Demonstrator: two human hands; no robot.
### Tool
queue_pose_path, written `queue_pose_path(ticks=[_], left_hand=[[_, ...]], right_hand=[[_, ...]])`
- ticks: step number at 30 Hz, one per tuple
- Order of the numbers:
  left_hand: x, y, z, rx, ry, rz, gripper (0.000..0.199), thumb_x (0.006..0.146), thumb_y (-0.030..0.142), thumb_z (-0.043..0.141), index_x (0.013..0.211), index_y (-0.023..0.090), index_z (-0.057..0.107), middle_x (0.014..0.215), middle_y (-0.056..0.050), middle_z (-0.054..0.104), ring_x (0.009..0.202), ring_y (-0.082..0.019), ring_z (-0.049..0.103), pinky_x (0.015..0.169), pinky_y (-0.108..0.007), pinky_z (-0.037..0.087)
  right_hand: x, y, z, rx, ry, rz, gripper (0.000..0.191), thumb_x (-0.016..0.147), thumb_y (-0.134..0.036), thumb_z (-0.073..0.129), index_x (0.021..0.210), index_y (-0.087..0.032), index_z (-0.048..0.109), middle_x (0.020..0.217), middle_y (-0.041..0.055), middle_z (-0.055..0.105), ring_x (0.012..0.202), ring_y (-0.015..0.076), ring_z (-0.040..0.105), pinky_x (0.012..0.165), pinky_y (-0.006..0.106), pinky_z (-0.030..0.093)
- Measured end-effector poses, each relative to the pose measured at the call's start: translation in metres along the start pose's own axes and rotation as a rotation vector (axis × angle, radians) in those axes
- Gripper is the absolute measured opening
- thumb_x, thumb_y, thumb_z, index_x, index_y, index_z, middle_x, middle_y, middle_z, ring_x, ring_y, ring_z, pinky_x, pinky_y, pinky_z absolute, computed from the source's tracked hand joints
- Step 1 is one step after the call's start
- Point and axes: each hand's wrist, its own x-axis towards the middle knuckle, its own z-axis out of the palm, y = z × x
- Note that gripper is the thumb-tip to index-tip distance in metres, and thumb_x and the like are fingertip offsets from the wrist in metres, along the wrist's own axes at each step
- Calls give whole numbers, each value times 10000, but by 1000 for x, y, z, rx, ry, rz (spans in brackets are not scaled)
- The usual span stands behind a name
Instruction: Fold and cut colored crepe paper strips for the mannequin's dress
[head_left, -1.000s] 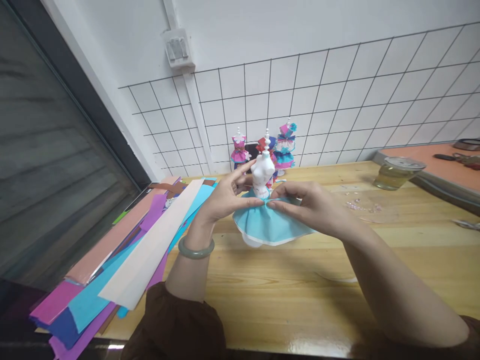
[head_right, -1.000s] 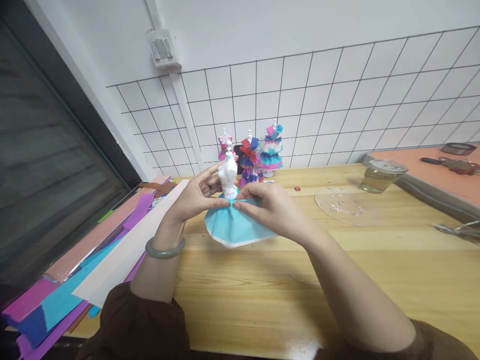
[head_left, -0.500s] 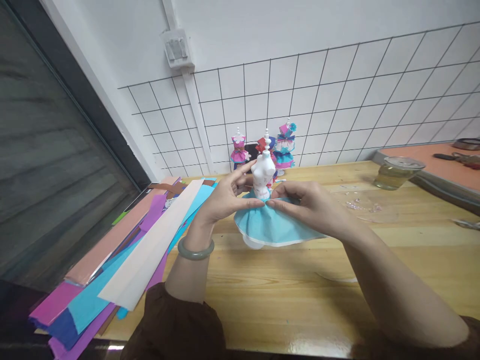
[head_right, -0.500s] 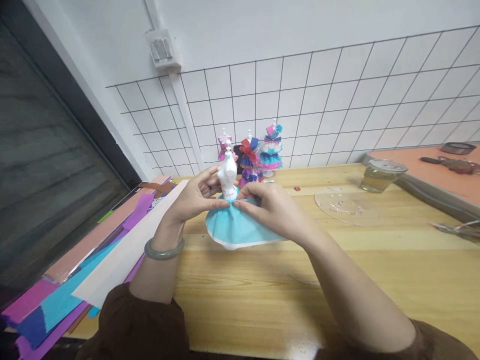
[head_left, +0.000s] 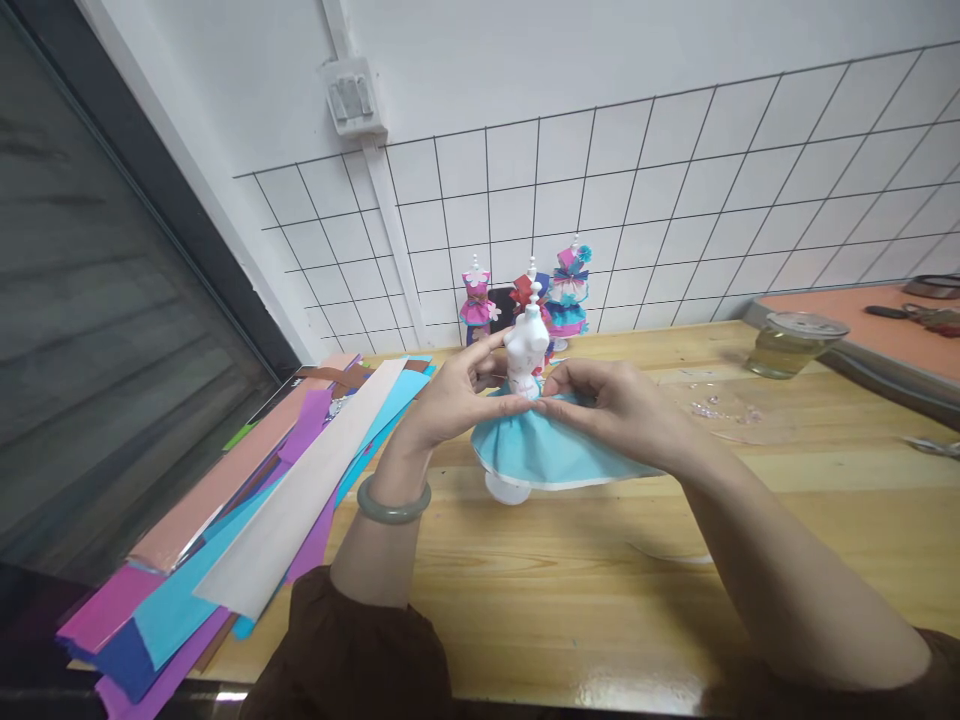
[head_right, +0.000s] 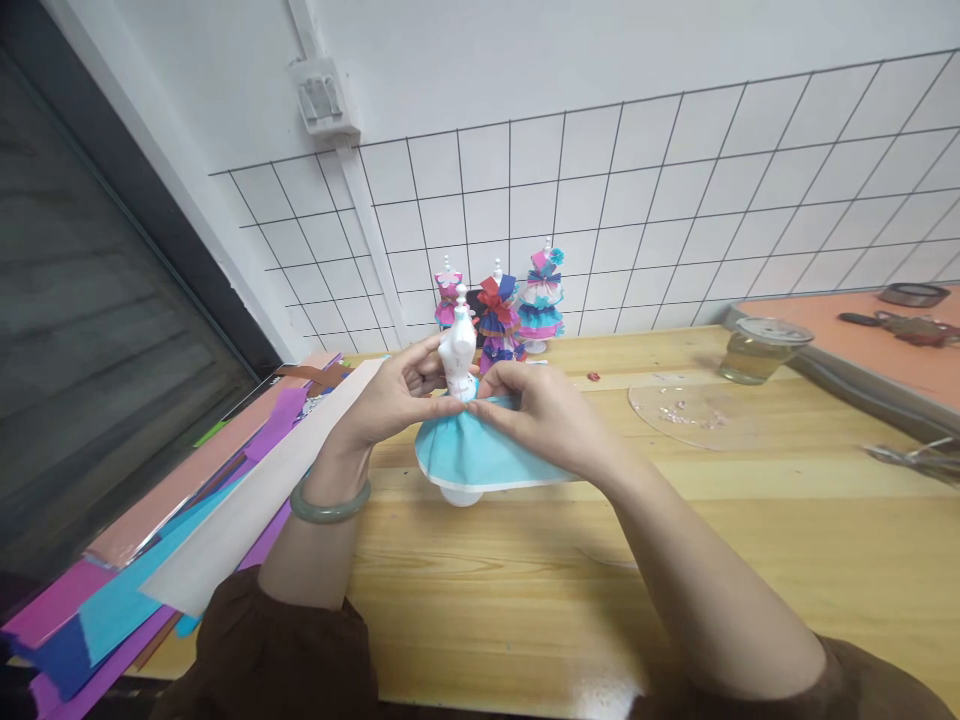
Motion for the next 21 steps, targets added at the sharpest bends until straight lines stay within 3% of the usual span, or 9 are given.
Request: queue_pose_path(ticks=[3, 7, 10, 14, 18, 21], left_hand=[[0, 0, 1, -5, 15, -14, 774, 641, 238, 751, 1331, 226, 402, 1141, -111, 605, 1091, -258, 545, 934, -412, 425], [1, 1, 0, -10, 100, -37, 707, 667, 261, 725, 1305, 190, 428, 1091, -115, 626, 1023, -250, 578, 880, -403, 453], [3, 1, -2, 1, 215, -62, 688, 663, 287, 723, 1280, 160, 447, 1031, -115, 650, 962, -242, 599, 829, -384, 471], [5, -1, -5, -8, 298, -84, 674, 665, 307, 712, 1273, 173, 454, 973, -89, 670, 880, -218, 616, 761, -347, 486], [5, -2, -5, -43, 310, -105, 652, 672, 298, 699, 1265, 164, 464, 941, -84, 673, 842, -204, 618, 734, -332, 484], [5, -2, -6, -82, 317, -104, 647, 665, 297, 701, 1254, 155, 474, 932, -86, 676, 830, -197, 620, 750, -338, 477]], right_hand=[[2, 4, 1, -13, 14, -24, 239, 811, -420, 537, 774, -190, 590, 741, 27, 624, 670, 159, 555, 568, 270, 410], [2, 1, -2, -36, 79, -117, 223, 834, -404, 520, 913, -214, 606, 927, 64, 636, 853, 207, 575, 730, 348, 457], [0, -6, -4, -80, 121, -272, 295, 811, -421, 561, 1038, -233, 576, 1100, 92, 579, 1025, 240, 528, 854, 403, 437], [-2, -11, 2, -267, 132, -497, 426, 776, -407, 610, 1151, -228, 521, 1226, 130, 494, 1132, 283, 452, 886, 454, 416], [0, -7, 19, -476, 250, -599, 198, 844, -210, 508, 1027, -224, 584, 1081, 118, 553, 1009, 256, 496, 797, 436, 421], [0, -2, 28, -536, 318, -691, 182, 847, -121, 467, 913, -226, 601, 916, 82, 581, 880, 217, 508, 719, 385, 406]])
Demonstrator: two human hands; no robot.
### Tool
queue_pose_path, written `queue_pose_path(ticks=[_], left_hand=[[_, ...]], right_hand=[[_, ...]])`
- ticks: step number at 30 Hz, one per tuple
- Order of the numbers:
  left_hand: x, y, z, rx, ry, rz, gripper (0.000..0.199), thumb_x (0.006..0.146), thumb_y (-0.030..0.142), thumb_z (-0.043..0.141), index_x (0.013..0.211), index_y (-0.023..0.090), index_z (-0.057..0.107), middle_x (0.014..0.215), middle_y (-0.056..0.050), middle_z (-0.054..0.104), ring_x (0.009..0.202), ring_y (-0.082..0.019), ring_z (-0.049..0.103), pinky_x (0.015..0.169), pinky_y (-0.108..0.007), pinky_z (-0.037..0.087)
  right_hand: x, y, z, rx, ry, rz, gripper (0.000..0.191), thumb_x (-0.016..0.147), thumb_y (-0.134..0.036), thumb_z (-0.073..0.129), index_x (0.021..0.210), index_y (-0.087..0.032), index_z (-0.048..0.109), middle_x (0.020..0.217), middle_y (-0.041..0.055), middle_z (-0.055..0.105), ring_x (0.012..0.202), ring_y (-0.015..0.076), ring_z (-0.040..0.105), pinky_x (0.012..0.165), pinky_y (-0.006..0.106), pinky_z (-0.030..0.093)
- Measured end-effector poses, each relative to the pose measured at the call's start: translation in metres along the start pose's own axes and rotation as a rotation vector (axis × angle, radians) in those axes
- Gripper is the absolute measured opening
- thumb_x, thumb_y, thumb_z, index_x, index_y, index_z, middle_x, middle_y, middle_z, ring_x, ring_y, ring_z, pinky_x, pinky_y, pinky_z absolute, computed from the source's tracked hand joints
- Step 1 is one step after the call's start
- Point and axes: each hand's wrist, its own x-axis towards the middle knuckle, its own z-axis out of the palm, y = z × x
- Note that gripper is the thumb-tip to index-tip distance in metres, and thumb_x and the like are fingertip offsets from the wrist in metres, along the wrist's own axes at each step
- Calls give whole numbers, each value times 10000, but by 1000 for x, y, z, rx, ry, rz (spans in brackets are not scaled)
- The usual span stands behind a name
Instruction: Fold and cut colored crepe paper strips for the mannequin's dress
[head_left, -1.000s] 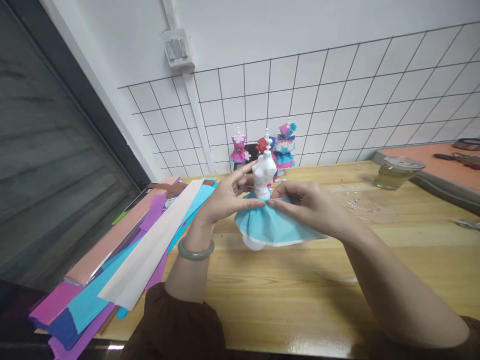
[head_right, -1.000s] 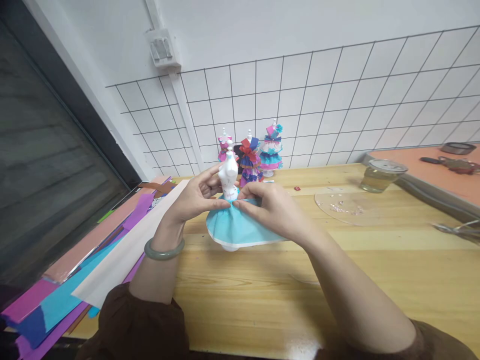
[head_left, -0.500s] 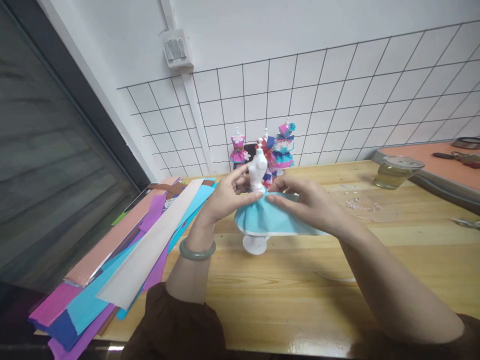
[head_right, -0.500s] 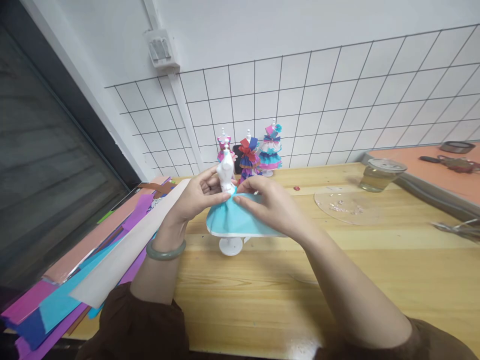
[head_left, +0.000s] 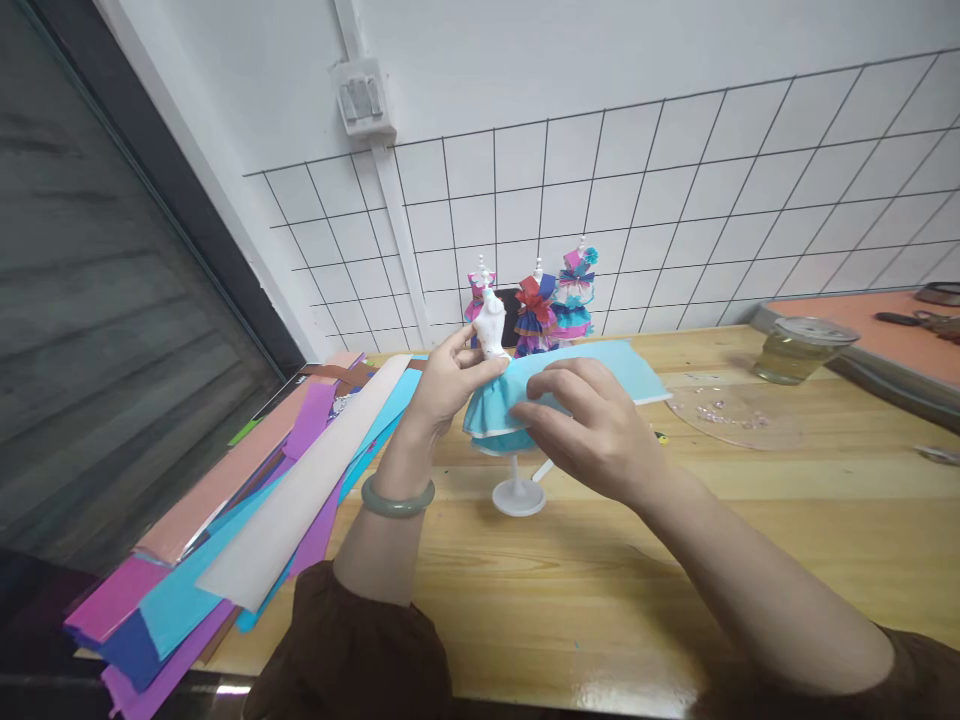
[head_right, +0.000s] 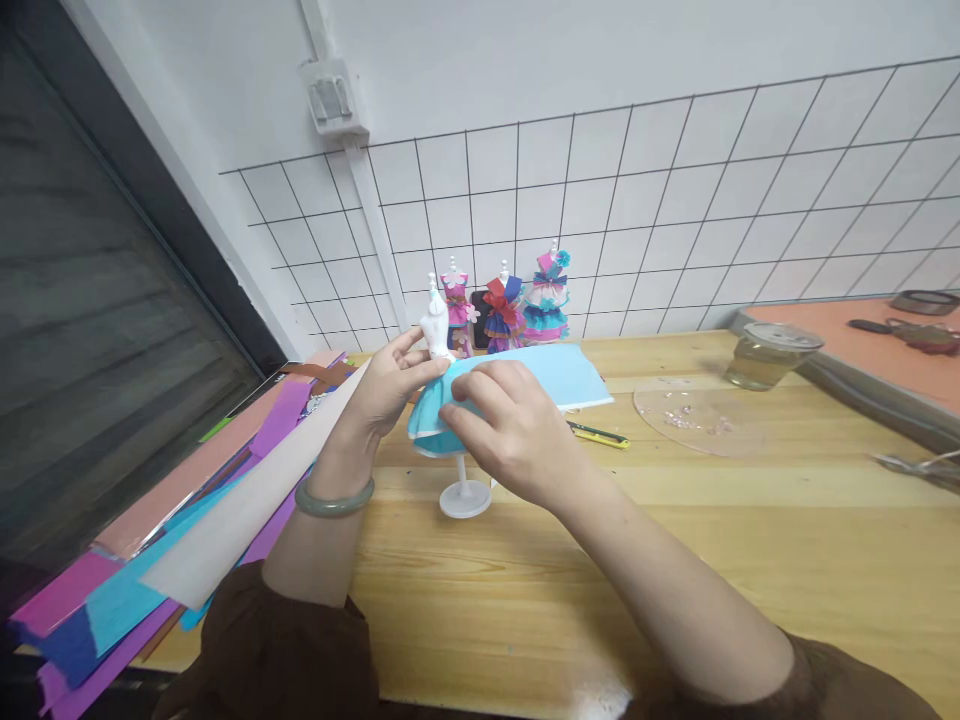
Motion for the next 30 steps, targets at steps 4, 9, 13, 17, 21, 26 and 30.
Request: queue_pose_path(ticks=[4, 9, 13, 17, 21, 26, 30], left_hand=[[2, 1, -5, -81, 16, -11, 664, 647, 261, 712, 1255, 155, 470, 938, -83, 679, 856, -195, 619, 798, -346, 467], [3, 1, -10, -102, 68, -20, 692, 621, 231, 728, 1255, 140, 466, 930, -87, 681, 849, -183, 622, 821, -346, 464], [2, -1, -12, -40, 37, 15, 677, 643, 257, 723, 1261, 153, 466, 970, -96, 675, 896, -199, 616, 827, -352, 462], [-1, 0, -12, 23, -108, 20, 689, 655, 252, 723, 1281, 159, 450, 1061, -119, 647, 983, -230, 594, 848, -366, 464], [-2, -2, -12, 40, -250, 21, 719, 660, 230, 723, 1311, 164, 424, 1156, -141, 600, 1077, -261, 552, 900, -402, 448], [4, -20, -14, 6, -338, -10, 754, 662, 234, 726, 1337, 182, 394, 1232, -156, 555, 1164, -293, 495, 942, -433, 421], [9, -31, -14, -27, -394, -28, 753, 662, 219, 728, 1338, 189, 397, 1258, -152, 538, 1215, -295, 448, 985, -443, 385]], right_hand=[[-3, -3, 4, -47, -13, -98, 178, 860, -121, 452, 881, -225, 595, 830, 61, 587, 777, 189, 483, 647, 344, 367], [-1, -7, 8, -110, -68, -131, 210, 870, -100, 417, 837, -186, 606, 762, 59, 584, 659, 162, 446, 583, 317, 338], [0, -7, 9, -6, -110, -124, 147, 861, -175, 473, 865, -171, 620, 782, 70, 595, 667, 168, 473, 583, 319, 356], [1, 1, 4, 199, -77, -11, 216, 826, -325, 548, 947, -159, 616, 851, 98, 610, 753, 199, 529, 647, 344, 412], [1, 17, -3, 217, -12, 324, 189, 858, -319, 503, 929, -188, 618, 927, 105, 633, 874, 224, 557, 760, 373, 420], [-2, 28, -4, 419, -370, 660, 312, 853, -469, 463, 837, -208, 633, 854, 48, 669, 760, 188, 590, 626, 294, 420], [-6, 26, 2, 484, -468, 677, 323, 817, -485, 507, 733, -193, 616, 713, 24, 652, 654, 165, 563, 557, 272, 375]])
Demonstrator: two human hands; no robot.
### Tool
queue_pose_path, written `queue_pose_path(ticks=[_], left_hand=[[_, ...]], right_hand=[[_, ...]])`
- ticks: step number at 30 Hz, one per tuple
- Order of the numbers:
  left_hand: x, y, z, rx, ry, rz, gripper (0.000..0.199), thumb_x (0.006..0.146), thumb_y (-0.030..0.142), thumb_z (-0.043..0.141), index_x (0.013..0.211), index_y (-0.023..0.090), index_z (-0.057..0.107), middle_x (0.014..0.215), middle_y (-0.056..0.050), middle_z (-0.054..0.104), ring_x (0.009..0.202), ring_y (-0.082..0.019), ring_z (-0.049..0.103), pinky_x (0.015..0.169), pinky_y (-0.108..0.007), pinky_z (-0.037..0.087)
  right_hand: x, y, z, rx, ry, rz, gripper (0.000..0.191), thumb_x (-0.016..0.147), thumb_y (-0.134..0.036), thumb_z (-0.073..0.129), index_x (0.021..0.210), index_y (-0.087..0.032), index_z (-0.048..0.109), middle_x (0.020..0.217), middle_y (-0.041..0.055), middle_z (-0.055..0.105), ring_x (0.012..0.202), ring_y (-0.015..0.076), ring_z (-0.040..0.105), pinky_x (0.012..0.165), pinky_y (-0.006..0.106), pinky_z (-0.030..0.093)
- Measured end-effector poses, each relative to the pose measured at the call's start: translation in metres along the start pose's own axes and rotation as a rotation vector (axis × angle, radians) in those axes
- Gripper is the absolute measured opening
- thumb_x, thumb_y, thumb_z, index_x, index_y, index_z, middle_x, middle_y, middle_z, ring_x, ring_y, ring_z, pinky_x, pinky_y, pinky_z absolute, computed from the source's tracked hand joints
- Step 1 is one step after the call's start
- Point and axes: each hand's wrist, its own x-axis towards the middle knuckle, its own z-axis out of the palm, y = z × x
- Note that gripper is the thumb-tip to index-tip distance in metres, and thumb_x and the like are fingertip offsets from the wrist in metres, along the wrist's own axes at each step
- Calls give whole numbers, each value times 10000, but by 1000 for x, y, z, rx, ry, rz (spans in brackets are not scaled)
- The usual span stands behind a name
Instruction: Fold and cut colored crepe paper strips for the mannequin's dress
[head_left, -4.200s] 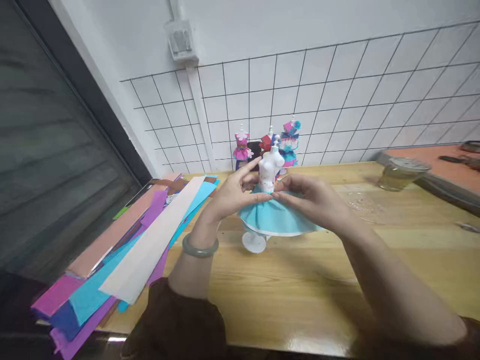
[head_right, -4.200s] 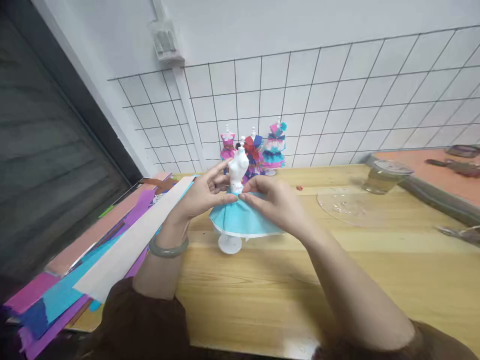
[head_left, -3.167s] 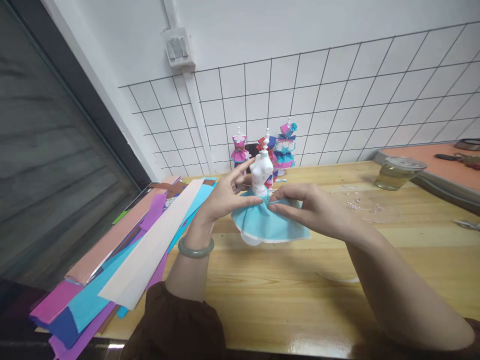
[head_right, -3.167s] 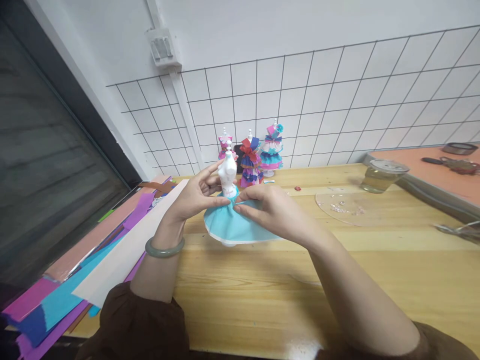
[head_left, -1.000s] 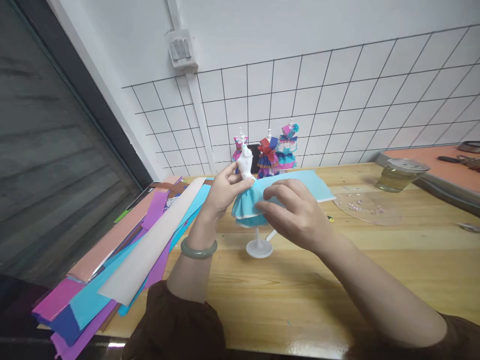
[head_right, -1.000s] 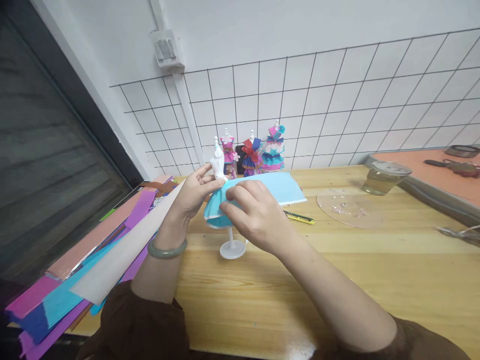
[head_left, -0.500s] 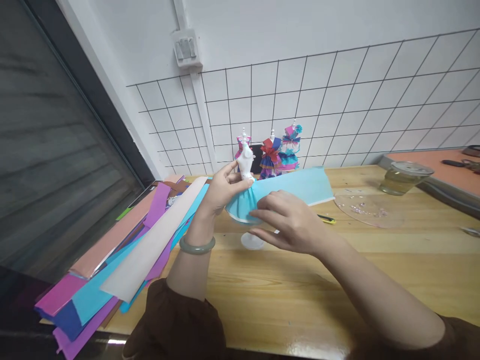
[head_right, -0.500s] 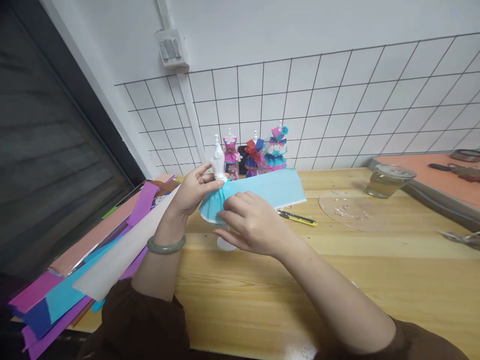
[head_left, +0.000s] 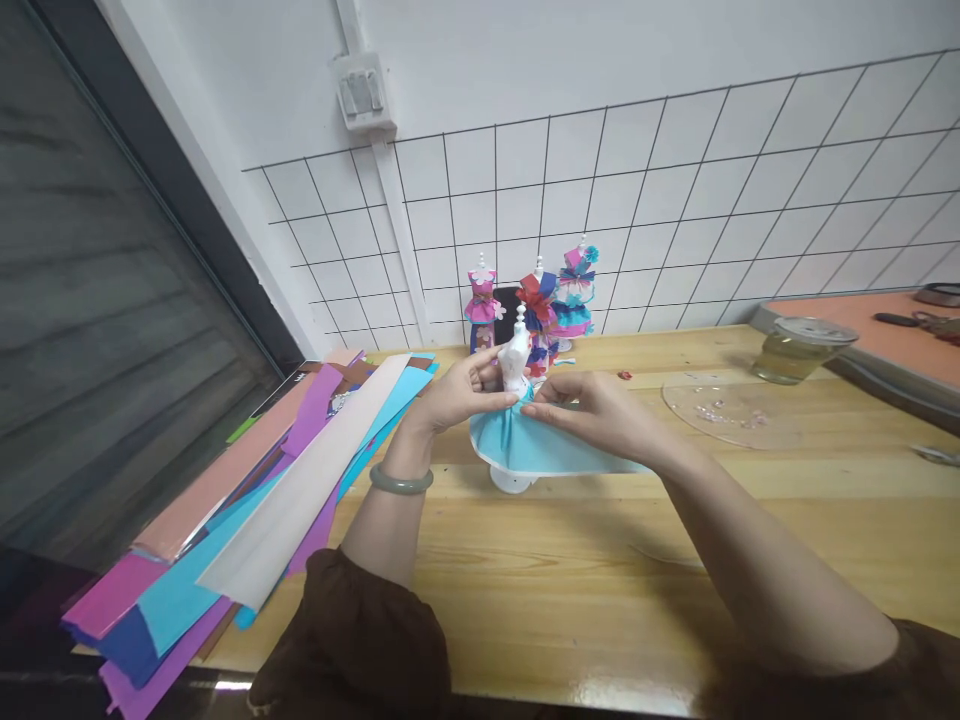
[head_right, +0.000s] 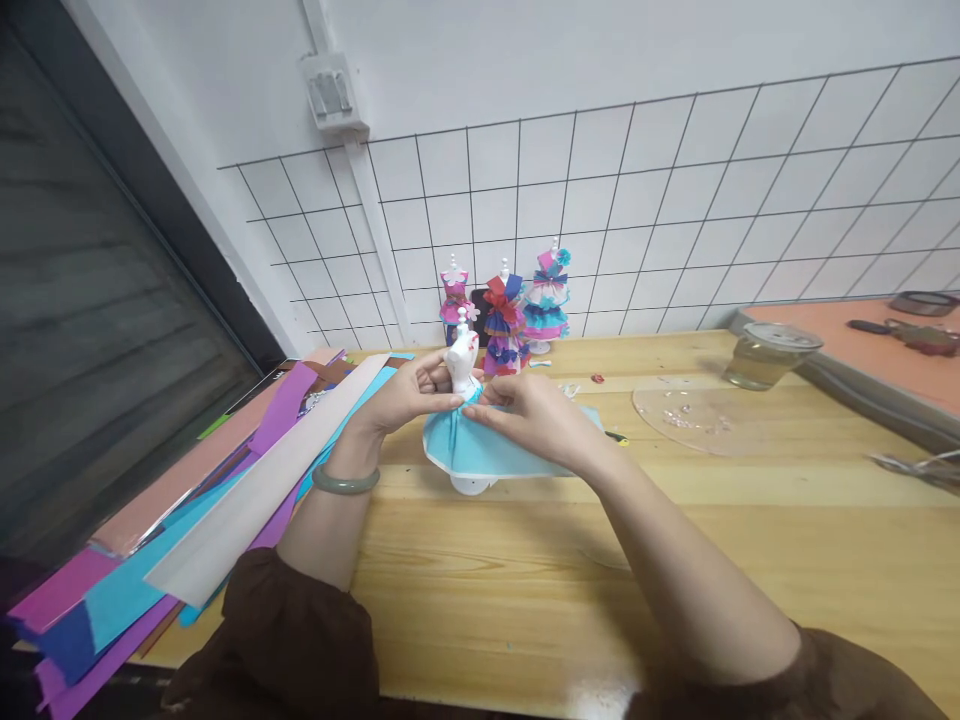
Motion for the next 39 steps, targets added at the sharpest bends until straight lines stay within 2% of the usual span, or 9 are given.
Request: queue_pose_path(ticks=[9, 14, 22, 28, 39], left_hand=[[2, -1, -2, -12, -106, 19, 669, 720, 257, 686, 1331, 224, 417, 1374, -125, 425, 1285, -295, 358, 1025, -430, 339], [2, -3, -3, 8, -128, 14, 822, 642, 189, 741, 1365, 252, 356, 1402, -122, 385, 1306, -301, 323, 1047, -454, 315], [4, -9, -5, 11, -135, 41, 832, 659, 165, 715, 1383, 256, 316, 1411, -119, 370, 1300, -295, 334, 1053, -455, 316], [4, -9, -5, 40, -118, 27, 846, 650, 178, 724, 1383, 269, 312, 1430, -106, 338, 1310, -295, 316, 1064, -456, 302], [5, -8, -1, 29, -111, 52, 833, 642, 175, 727, 1374, 256, 338, 1415, -113, 366, 1302, -293, 332, 1066, -447, 298]], right_hand=[[3, 3, 11, -45, 51, -47, 194, 812, -356, 534, 794, -194, 638, 775, 39, 667, 687, 175, 571, 597, 275, 376], [4, 5, 11, -75, 69, -52, 188, 812, -339, 529, 775, -185, 630, 762, 39, 658, 674, 172, 566, 575, 271, 369], [1, 1, 4, -112, 70, -24, 168, 810, -317, 536, 784, -189, 641, 792, 45, 674, 721, 184, 586, 596, 278, 390], [-2, -4, 2, -138, 37, 19, 191, 821, -328, 523, 819, -199, 664, 770, 41, 679, 686, 182, 588, 571, 276, 384], [-4, -7, -1, -50, 5, -47, 184, 840, -309, 506, 842, -222, 668, 832, 18, 689, 733, 168, 594, 621, 271, 408]])
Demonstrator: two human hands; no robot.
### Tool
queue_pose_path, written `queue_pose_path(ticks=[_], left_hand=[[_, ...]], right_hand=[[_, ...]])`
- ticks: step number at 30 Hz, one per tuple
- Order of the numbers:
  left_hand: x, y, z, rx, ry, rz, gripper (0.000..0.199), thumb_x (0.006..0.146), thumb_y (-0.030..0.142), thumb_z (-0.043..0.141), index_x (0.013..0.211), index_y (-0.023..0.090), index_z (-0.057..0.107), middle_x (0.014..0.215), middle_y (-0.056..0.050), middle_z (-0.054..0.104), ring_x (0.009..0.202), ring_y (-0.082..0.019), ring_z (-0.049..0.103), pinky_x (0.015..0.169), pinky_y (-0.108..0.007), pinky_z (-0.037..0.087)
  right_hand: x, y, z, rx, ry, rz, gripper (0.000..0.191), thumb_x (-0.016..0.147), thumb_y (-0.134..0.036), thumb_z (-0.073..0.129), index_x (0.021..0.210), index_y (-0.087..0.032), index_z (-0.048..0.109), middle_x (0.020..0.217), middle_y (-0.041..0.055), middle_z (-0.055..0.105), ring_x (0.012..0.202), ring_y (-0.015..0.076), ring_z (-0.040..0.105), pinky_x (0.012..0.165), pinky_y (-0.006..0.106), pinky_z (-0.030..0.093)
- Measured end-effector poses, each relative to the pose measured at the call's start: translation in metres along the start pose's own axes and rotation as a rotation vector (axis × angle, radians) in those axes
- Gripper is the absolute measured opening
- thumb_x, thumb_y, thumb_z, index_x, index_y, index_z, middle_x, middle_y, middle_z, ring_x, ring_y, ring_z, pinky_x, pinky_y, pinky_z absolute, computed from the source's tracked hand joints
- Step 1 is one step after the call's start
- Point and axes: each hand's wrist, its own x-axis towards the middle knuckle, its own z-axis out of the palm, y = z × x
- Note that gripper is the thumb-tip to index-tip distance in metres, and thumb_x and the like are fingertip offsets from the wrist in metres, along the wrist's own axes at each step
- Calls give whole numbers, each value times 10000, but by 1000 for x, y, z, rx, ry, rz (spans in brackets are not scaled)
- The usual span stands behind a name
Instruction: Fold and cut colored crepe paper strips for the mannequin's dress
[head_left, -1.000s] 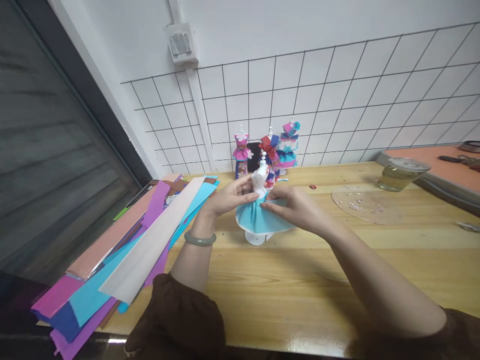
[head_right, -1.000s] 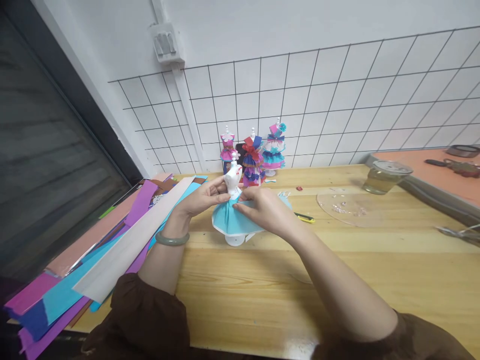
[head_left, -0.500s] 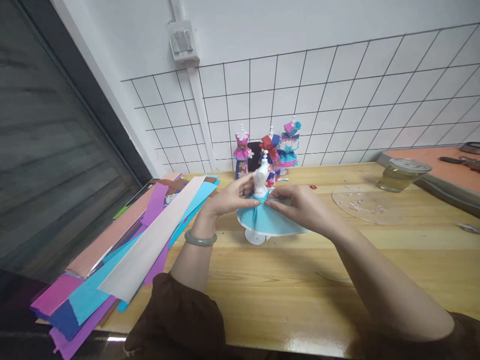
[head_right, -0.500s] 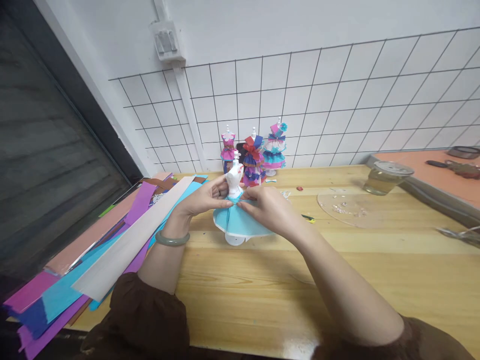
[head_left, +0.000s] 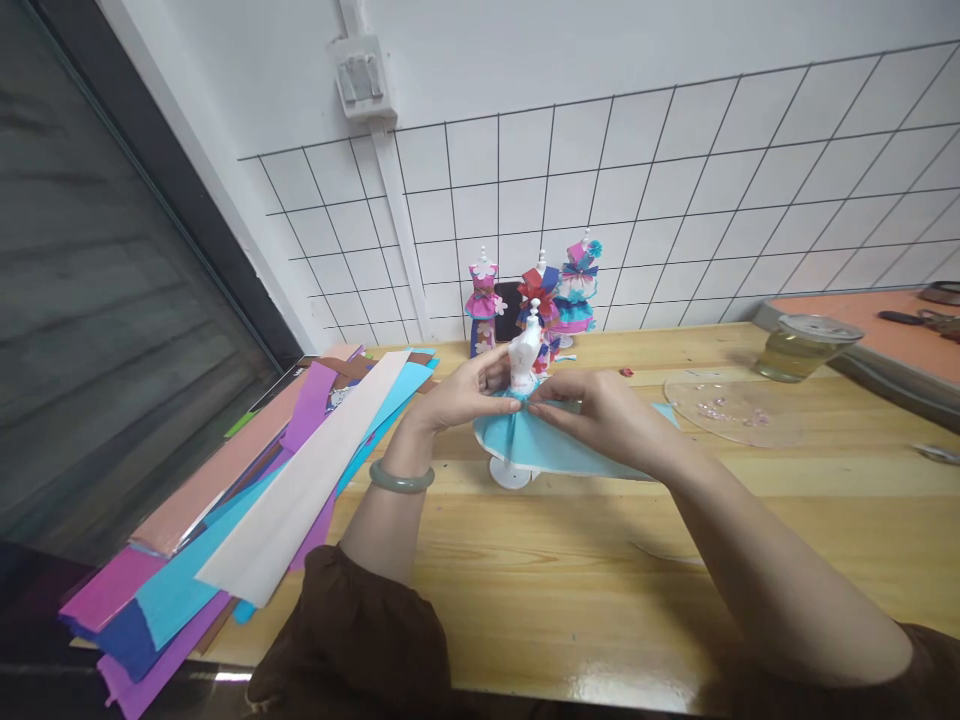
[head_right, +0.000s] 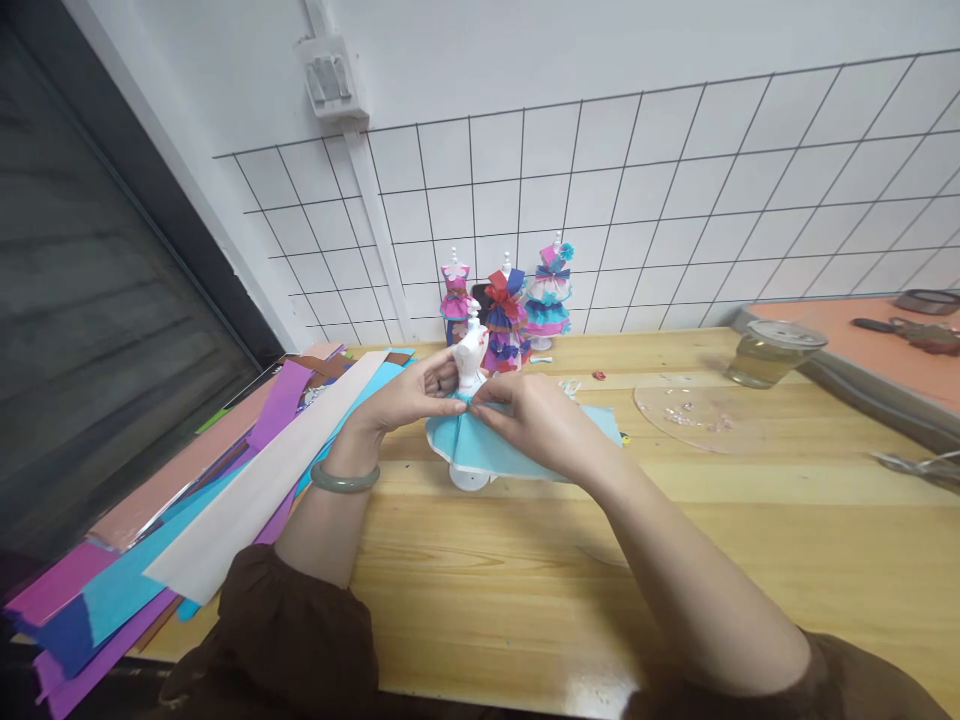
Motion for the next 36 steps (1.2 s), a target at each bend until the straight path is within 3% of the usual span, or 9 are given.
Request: queue_pose_path(ticks=[5, 17, 29, 36], left_hand=[[0, 0, 1, -1, 16, 0, 845, 626, 158, 736, 1370, 261, 347, 1393, -114, 401, 1281, -293, 367, 1065, -451, 296], [-1, 2, 4, 6, 20, -31, 826, 640, 152, 722, 1369, 261, 348, 1377, -112, 420, 1264, -289, 387, 1035, -447, 335], [0, -1, 1, 52, 15, -22, 753, 643, 190, 734, 1326, 248, 422, 1371, -111, 430, 1267, -290, 383, 1048, -457, 310], [-1, -5, 0, 93, 46, -51, 787, 652, 212, 732, 1349, 285, 375, 1370, -97, 428, 1257, -295, 388, 1022, -475, 325]], right_hand=[[1, 2, 1, 24, 40, -11, 184, 834, -316, 515, 856, -219, 670, 859, 33, 691, 777, 184, 597, 664, 286, 423], [5, 9, 5, 21, 87, 92, 159, 797, -339, 537, 753, -195, 588, 778, 14, 652, 690, 161, 566, 565, 259, 362], [1, 4, -3, -45, -18, 93, 298, 834, -430, 481, 670, -199, 574, 633, 1, 608, 570, 132, 512, 505, 254, 319], [2, 1, -4, 23, -27, 159, 317, 794, -466, 523, 644, -191, 570, 589, -5, 576, 529, 118, 479, 464, 240, 313]])
